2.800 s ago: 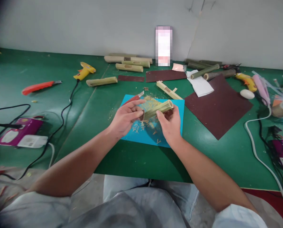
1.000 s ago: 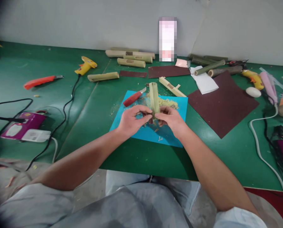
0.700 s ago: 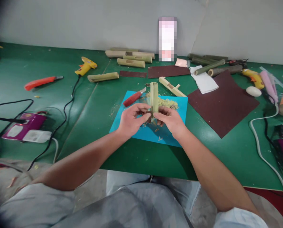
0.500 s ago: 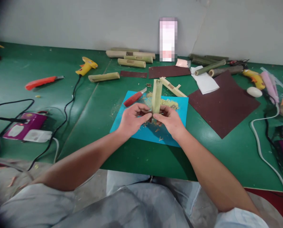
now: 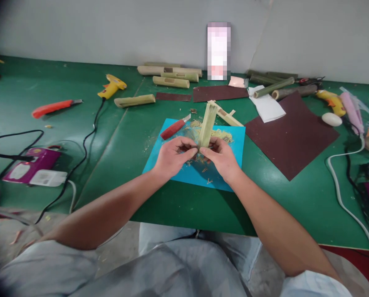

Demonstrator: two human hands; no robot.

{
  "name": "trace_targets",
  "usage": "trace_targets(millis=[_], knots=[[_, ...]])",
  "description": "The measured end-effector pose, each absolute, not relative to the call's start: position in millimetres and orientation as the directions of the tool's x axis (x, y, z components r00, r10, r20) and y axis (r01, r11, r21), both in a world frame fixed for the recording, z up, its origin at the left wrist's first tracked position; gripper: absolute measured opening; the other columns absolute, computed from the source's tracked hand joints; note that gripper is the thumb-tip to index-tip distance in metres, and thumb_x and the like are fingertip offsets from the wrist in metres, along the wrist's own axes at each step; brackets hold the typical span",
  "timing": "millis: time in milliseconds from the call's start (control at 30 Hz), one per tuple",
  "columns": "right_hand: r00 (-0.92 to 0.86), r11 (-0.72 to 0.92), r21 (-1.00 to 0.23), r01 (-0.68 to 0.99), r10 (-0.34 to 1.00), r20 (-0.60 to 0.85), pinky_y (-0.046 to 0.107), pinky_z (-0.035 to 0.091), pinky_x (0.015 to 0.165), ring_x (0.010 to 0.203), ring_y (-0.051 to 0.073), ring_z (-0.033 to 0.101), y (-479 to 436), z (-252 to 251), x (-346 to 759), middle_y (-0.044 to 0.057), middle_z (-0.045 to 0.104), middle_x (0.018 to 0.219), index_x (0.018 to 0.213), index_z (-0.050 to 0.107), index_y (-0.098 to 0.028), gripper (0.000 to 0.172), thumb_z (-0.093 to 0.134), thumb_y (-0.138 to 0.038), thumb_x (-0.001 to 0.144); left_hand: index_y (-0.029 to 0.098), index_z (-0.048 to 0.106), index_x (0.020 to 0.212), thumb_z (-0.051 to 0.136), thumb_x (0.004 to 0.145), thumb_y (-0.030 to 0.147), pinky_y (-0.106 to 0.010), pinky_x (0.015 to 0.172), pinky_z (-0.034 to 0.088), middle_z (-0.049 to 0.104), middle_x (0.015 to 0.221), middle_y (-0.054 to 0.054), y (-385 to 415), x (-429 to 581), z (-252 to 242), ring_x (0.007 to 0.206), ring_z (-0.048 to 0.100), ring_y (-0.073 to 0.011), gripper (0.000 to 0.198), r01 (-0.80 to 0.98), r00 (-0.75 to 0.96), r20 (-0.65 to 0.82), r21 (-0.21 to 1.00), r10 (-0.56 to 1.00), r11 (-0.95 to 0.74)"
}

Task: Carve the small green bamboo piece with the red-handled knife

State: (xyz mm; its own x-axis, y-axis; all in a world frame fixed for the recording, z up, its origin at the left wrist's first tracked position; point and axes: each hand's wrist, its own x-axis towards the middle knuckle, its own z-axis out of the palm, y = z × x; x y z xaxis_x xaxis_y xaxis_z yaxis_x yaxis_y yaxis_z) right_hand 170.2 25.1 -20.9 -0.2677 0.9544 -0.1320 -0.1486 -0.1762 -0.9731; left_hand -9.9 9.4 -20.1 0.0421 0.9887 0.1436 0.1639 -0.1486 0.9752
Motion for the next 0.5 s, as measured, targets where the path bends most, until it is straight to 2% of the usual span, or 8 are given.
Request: trace_targets(millis=[300, 500], knots=[[-0.253, -0.170, -0.976, -0.139, 0.958, -0.131, 0.030, 0.047, 0.059, 0.064, 0.013, 0.055, 25.6, -22.5, 169.8, -0.002, 0.064, 0.081, 0.097, 0.064, -0.024, 0.047, 0.087, -0.053, 0.067, 0.019, 0.066, 0.086, 0.079, 0.079, 0.029, -0.027, 0.063, 0.052, 0.070, 0.075, 0.000, 12.2, -9.3, -21.2, 0.065, 0.065, -0.0121, 0.018, 0.092, 0.019, 0.081, 0.992, 0.997, -0.082], [-0.250, -0.188, -0.968, -0.167, 0.958, -0.143, 0.029, 0.047, 0.059, 0.064, 0.012, 0.054, 25.7, -22.6, 167.9, -0.003, 0.064, 0.080, 0.096, 0.065, -0.025, 0.044, 0.087, -0.051, 0.067, 0.018, 0.069, 0.085, 0.076, 0.079, 0.024, -0.027, 0.064, 0.052, 0.070, 0.077, 0.000, 11.1, -9.3, -21.0, 0.066, 0.064, -0.0120, 0.011, 0.108, 0.023, 0.113, 0.987, 0.993, -0.115]])
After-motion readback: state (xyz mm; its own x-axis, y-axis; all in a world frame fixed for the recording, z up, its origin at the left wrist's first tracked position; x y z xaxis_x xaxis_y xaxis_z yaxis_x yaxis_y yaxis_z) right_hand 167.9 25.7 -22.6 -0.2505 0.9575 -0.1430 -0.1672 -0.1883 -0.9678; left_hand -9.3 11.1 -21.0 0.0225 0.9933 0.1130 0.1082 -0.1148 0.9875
